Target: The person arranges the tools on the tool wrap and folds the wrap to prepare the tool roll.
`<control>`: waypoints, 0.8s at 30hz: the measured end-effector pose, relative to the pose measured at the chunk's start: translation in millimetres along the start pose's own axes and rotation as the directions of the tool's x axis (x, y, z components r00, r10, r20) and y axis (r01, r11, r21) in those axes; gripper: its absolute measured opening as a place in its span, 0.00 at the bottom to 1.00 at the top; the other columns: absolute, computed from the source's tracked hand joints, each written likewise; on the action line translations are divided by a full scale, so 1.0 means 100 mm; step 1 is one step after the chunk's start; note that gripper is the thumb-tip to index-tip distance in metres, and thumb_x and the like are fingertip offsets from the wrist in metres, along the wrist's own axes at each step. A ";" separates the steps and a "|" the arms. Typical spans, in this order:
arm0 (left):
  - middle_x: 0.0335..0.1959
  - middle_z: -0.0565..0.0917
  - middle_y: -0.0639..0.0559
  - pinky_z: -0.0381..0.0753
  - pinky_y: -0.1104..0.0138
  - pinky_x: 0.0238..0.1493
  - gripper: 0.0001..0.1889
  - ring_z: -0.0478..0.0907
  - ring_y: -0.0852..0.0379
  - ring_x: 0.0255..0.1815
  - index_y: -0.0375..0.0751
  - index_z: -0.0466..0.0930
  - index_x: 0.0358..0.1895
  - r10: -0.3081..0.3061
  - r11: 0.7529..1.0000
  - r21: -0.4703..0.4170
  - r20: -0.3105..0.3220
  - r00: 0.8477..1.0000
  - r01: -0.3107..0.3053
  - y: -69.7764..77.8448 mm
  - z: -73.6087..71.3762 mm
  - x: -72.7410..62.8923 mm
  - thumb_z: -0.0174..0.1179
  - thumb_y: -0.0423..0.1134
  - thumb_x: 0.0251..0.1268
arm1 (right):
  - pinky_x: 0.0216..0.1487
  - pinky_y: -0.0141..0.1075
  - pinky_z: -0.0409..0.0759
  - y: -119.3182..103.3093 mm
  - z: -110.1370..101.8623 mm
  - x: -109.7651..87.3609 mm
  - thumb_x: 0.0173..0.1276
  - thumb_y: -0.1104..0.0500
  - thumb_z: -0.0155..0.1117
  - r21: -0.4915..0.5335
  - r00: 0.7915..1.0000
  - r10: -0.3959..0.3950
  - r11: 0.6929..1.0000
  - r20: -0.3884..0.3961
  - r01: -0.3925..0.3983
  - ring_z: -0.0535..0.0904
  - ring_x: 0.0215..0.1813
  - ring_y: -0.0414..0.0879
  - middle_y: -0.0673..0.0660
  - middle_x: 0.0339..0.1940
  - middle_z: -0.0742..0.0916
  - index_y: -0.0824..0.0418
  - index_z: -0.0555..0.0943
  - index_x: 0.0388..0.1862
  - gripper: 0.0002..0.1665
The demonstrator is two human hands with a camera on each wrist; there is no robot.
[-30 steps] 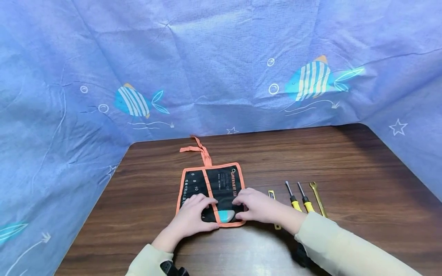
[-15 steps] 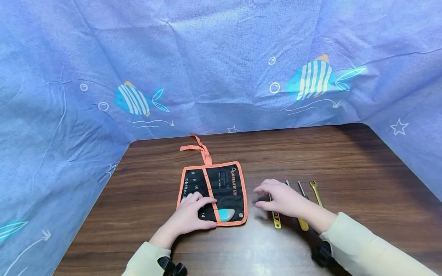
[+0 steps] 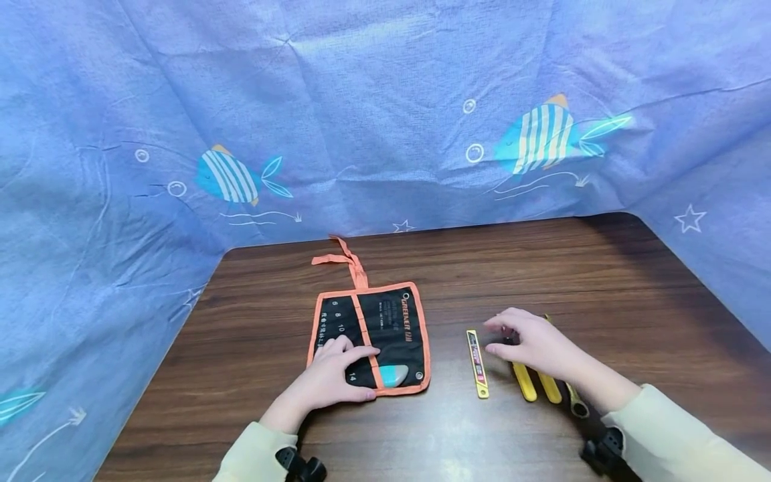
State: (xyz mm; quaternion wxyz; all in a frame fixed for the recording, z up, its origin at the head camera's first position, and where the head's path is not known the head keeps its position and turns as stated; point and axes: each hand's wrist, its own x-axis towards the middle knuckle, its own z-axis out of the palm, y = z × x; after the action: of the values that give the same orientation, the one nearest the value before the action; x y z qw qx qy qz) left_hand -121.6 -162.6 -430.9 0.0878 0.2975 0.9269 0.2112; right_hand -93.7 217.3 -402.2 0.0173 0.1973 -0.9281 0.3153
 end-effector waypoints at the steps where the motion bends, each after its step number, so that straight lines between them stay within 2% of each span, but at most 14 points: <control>1: 0.32 0.63 0.62 0.58 0.62 0.39 0.35 0.59 0.60 0.35 0.69 0.72 0.60 0.004 1.000 0.001 0.000 1.000 -0.004 0.00 0.00 0.00 0.60 0.72 0.44 | 0.40 0.38 0.75 0.02 -0.02 -0.02 0.60 0.49 0.68 -0.009 1.000 0.011 1.000 -0.007 -0.011 0.76 0.41 0.41 0.48 0.42 0.82 0.59 0.81 0.49 0.21; 10: 0.32 0.63 0.60 0.58 0.62 0.37 0.34 0.59 0.59 0.35 0.67 0.73 0.58 -0.008 1.000 -0.006 0.002 1.000 0.008 0.02 -0.01 0.01 0.63 0.70 0.44 | 0.36 0.36 0.73 0.22 -0.18 -0.20 0.59 0.49 0.68 -0.043 0.997 0.072 0.996 -0.032 -0.074 0.74 0.38 0.40 0.48 0.41 0.82 0.59 0.80 0.50 0.23; 24: 0.33 0.65 0.61 0.60 0.60 0.40 0.34 0.61 0.59 0.38 0.64 0.74 0.55 -0.025 1.000 -0.017 0.001 1.000 0.025 -0.05 0.00 0.01 0.62 0.71 0.42 | 0.30 0.32 0.70 0.50 -0.31 -0.55 0.53 0.52 0.74 -0.057 0.995 0.067 0.996 -0.074 -0.071 0.71 0.33 0.32 0.48 0.38 0.79 0.62 0.78 0.49 0.27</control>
State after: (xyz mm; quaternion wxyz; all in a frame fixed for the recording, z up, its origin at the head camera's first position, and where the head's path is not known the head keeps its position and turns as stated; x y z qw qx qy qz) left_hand -125.3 -165.7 -433.0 0.0935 0.2851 0.9287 0.2178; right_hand -64.9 290.9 -414.6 0.0458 0.1530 -0.9421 0.2948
